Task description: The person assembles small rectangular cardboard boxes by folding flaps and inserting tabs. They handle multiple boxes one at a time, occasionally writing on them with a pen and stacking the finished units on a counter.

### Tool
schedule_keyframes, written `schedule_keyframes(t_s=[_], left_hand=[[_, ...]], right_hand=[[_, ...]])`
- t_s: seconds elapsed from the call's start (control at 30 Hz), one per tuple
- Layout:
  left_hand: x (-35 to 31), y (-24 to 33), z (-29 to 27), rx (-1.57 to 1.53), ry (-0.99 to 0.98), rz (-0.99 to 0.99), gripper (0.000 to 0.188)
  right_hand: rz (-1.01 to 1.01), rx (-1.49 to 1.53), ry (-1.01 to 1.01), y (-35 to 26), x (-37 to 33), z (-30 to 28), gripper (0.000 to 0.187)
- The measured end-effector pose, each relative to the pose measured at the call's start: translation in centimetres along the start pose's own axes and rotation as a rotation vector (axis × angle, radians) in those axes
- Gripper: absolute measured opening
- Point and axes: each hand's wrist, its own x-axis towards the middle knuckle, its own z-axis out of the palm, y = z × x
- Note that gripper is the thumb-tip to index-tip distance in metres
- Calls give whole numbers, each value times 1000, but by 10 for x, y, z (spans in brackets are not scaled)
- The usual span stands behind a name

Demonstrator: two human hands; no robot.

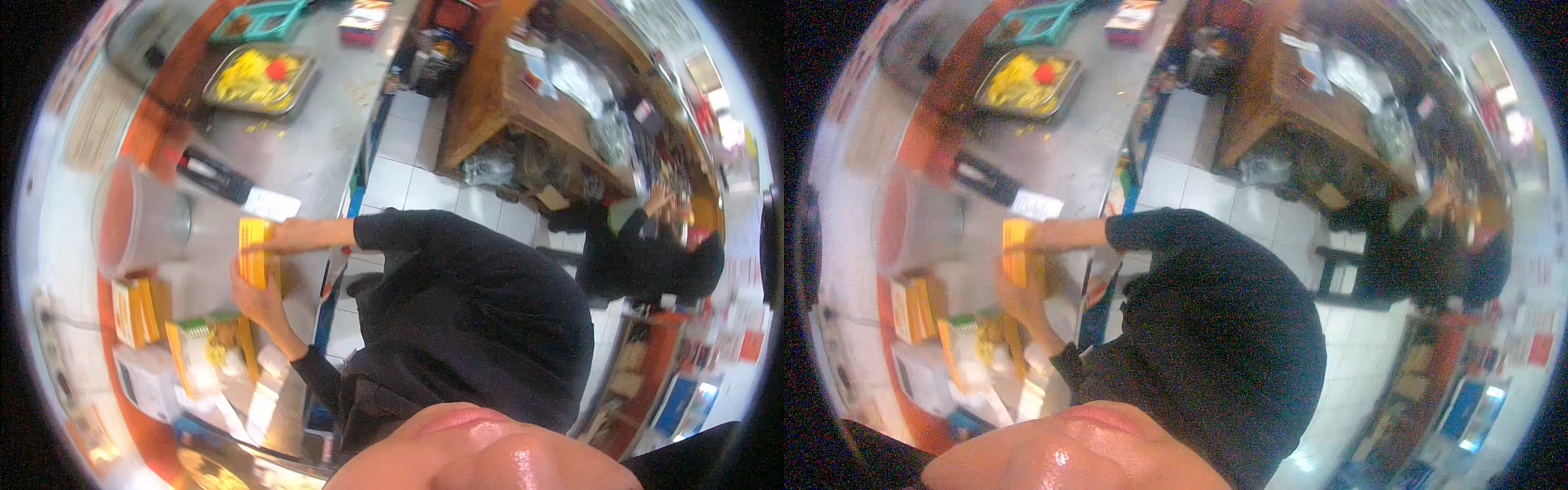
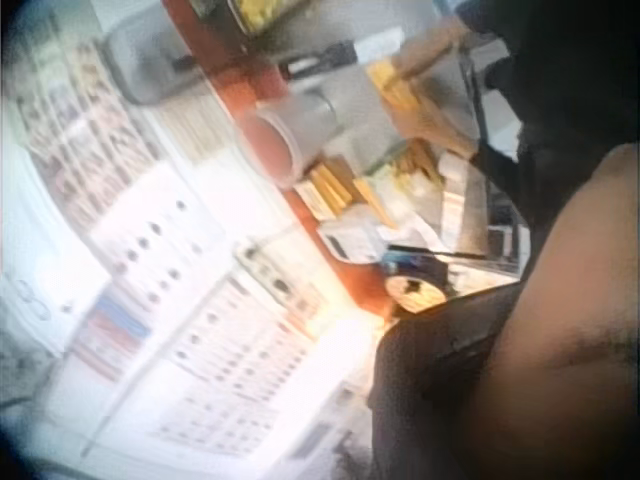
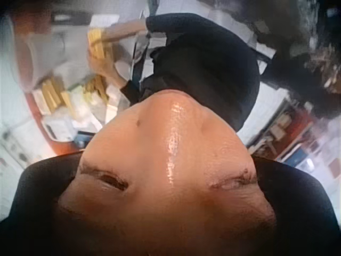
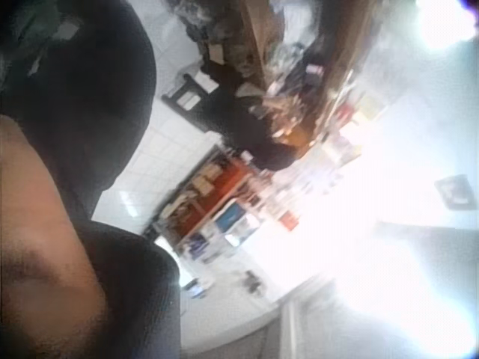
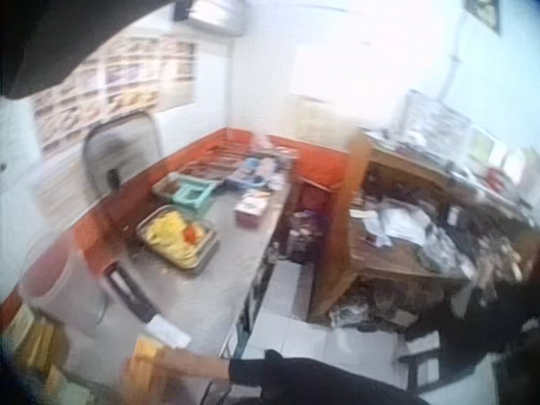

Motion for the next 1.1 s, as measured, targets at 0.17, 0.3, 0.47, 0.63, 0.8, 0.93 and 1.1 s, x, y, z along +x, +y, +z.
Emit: schedule_keyframes(t_s=[0.17,0.3,0.47,0.63,0.8,0.93,1.1], left_hand=[[-14,6,3,127,131,98,64],[-15,21,12,119,258,110,59],[-4,133,32,-129,473,-158,54],[12,196,103,-230,444,-57,58],[47,266,155,-25,284,106,59],[77,287,195,73,196,144,54],[100,295,210,189,120,141,54]], right_hand=[[158,141,60,-12,-47,-74,68],[281,42,372,81,-117,-164,41],[495,96,680,231,-216,-252,21],[553,-521,867,330,-300,-302,22],[1679,-888,466,399,-469,-324,35],[1590,-984,374,437,-602,-287,38],[1273,-822,726,406,-582,-304,34]])
